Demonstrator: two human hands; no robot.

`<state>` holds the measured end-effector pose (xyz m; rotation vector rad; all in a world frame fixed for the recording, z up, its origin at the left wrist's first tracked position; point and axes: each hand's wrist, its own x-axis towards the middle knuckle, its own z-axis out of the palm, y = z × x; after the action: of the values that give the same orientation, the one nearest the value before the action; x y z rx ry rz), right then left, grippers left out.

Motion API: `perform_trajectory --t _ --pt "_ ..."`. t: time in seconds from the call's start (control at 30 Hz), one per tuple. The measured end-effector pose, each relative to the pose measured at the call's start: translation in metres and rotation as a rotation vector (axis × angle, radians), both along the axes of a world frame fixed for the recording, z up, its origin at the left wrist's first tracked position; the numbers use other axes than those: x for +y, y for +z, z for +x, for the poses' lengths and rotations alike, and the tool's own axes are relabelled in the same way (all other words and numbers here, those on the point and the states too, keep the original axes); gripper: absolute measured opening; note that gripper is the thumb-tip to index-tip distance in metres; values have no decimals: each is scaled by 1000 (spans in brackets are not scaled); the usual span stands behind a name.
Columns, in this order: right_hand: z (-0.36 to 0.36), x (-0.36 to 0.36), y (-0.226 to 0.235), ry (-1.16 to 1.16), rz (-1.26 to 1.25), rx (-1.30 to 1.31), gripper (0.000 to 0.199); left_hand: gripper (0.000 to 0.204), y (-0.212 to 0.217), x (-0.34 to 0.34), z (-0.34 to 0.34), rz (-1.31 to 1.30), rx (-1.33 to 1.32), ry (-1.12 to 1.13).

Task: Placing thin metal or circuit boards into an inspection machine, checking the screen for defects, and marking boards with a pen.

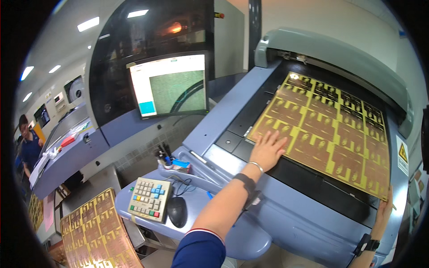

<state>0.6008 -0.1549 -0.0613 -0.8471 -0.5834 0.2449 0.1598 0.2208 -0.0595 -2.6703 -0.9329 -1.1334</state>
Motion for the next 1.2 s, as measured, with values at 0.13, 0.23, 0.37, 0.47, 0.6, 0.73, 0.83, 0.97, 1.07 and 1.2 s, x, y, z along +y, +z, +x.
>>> perform_trajectory --t 0.13,0.23,0.37,0.47,0.6,0.73,0.83,0.97,1.07,1.2 --pt "-22 9 17 -67 -357 -232 44 42 1 0 -3 -5 19 10" --pt "-36 14 28 -289 -691 -445 39 43 1 -7 -5 2 34 24" --pt "-23 18 11 -844 -892 -1249 32 44 4 -14 -6 -16 66 58" --pt "-50 30 7 -556 -961 -1010 32 46 1 -17 -18 -28 74 45" --pt "-108 22 27 -364 -1017 -935 41 48 -2 -30 -62 -134 91 -67" --pt "-105 20 15 -505 -958 -1100 43 47 6 -60 -131 -232 -137 -187" --pt "-111 31 18 -510 -975 -1076 42 44 8 -90 -195 -315 -213 -37" --pt "-103 34 16 -578 -1022 -1077 41 42 4 -119 -250 -377 -259 32" --pt "-103 32 19 -570 -1026 -1022 41 40 -4 -135 -284 -325 -296 100" --pt "-138 32 24 -536 -1020 -1064 40 37 -13 -156 -339 -306 -403 288"
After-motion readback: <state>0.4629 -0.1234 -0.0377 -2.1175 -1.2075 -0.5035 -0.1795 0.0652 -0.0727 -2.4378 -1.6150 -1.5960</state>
